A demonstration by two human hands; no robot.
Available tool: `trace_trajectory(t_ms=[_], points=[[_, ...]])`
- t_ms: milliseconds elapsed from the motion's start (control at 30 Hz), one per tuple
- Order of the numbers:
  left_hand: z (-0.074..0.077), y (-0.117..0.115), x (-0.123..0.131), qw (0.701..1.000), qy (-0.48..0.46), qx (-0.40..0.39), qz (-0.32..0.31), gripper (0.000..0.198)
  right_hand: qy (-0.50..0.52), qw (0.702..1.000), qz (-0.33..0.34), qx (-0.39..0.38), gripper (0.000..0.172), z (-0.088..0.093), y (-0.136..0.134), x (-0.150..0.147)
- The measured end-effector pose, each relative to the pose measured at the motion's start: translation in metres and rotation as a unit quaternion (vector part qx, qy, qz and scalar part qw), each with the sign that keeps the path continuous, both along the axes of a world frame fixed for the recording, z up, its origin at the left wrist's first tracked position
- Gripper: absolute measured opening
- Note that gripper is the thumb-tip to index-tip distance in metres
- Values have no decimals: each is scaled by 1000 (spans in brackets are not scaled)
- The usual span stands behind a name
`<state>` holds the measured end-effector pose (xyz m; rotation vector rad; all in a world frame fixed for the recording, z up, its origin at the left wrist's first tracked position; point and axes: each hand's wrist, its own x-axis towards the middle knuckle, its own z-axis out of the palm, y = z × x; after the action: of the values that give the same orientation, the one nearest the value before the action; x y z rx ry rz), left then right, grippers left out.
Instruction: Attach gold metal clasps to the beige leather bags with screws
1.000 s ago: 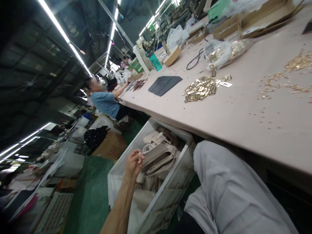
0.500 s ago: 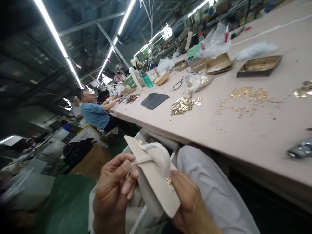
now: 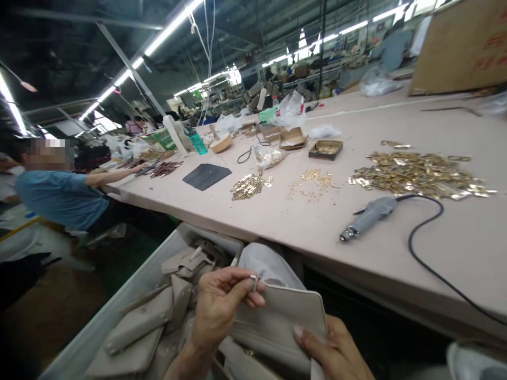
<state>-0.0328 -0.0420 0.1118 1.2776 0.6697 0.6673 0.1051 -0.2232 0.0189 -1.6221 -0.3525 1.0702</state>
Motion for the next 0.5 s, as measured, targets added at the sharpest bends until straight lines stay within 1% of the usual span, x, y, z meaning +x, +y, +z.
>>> trace_trajectory(t_ms=[67,167,200,300,400,500], points=[[0,3,-3,998,13,46,37,17,26,1000,-3,1,60,-10,-5,0],[10,18,-13,983,8,130,126,12,15,1000,-9,-4,59,-21,-12,6],[14,23,-15,979,15,152,136,11,4,1000,-5,-7,58,-23,-14,8],[21,32,-10,974,70,192,102,13,-23,1000,14,-9,58,-25,-16,14],[23,32,7,964,106,237,58,16,-37,999,22,-14,61,-28,-15,14],[22,31,27,952,128,277,-26,23,-47,999,1,-22,67,-33,-16,9]])
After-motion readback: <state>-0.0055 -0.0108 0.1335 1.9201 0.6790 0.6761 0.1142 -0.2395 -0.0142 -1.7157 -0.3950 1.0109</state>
